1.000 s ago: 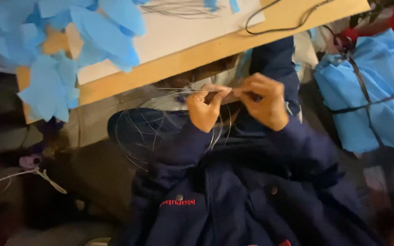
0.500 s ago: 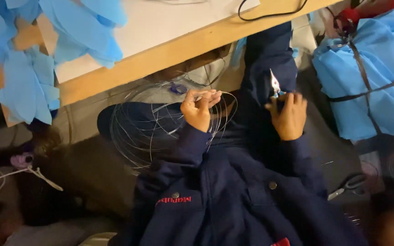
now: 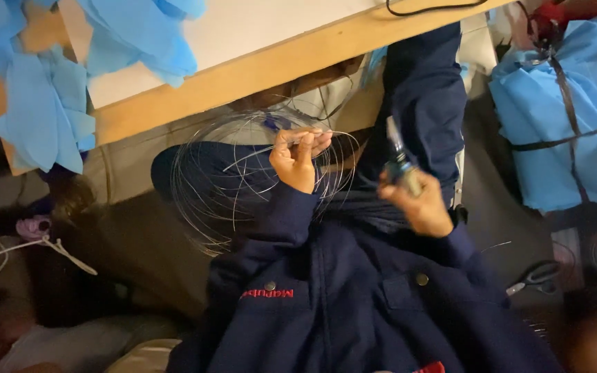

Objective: Cutting and preparing thin metal wires from a coil for use in upholstery or frame making.

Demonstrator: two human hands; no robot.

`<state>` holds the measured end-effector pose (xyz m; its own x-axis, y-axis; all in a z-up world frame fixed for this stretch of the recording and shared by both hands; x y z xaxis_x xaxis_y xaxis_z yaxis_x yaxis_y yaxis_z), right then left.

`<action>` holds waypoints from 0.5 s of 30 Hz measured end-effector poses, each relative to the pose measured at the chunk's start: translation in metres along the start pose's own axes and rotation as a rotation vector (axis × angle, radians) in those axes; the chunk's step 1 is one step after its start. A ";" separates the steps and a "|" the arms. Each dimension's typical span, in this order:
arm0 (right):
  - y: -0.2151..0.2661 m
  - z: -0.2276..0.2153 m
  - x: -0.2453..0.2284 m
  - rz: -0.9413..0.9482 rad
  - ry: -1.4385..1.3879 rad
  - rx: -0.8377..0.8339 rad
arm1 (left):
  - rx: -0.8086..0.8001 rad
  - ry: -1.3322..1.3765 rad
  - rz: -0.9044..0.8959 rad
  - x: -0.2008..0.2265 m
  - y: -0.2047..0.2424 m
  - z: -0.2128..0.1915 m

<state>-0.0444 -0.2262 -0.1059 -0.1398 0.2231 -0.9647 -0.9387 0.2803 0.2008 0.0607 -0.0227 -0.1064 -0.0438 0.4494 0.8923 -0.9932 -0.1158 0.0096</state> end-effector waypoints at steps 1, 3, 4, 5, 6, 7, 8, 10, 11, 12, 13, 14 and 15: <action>0.007 0.007 0.000 0.002 0.000 -0.001 | 0.002 -0.001 0.000 0.003 0.000 0.001; 0.023 0.043 -0.002 -0.004 -0.058 -0.227 | 0.008 0.010 0.091 0.017 0.001 0.004; 0.022 0.048 -0.006 -0.005 -0.058 -0.230 | 0.010 0.010 0.094 0.024 0.002 0.005; 0.024 0.057 -0.006 0.018 0.010 -0.293 | -0.011 -0.007 0.144 0.036 0.004 0.008; 0.027 0.066 -0.007 0.042 0.079 -0.356 | -0.032 -0.024 0.195 0.047 0.006 0.011; 0.028 0.061 0.005 0.043 0.078 -0.356 | -0.031 -0.025 0.194 0.046 0.007 0.010; 0.030 0.054 0.021 0.093 0.089 -0.351 | -0.045 -0.045 0.239 0.050 0.009 0.011; 0.030 0.048 0.035 0.137 0.102 -0.340 | -0.067 -0.061 0.285 0.056 0.010 0.013; 0.030 0.049 0.035 0.154 0.088 -0.331 | -0.077 -0.086 0.320 0.060 0.012 0.015; 0.029 0.049 0.035 0.170 0.074 -0.321 | -0.087 -0.111 0.354 0.065 0.013 0.017; 0.029 0.048 0.039 0.170 0.075 -0.321 | -0.087 -0.110 0.354 0.065 0.013 0.017; 0.029 0.048 0.043 0.168 0.058 -0.331 | -0.088 -0.110 0.380 0.066 0.014 0.018; 0.030 0.048 0.047 0.167 0.041 -0.339 | -0.090 -0.110 0.403 0.068 0.015 0.018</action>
<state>-0.0638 -0.1630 -0.1368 -0.3059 0.2003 -0.9308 -0.9519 -0.0834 0.2949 0.0449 -0.0098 -0.0376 -0.4235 0.2860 0.8596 -0.9047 -0.1830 -0.3848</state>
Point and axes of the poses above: each hand's wrist, its own y-axis away from the middle knuckle, its own z-axis out of the palm, x = y × z, the point moved 10 cm from there along -y, towards the middle knuckle, and after that the axes turned 4 degrees about -z, right-handed, at the moved point
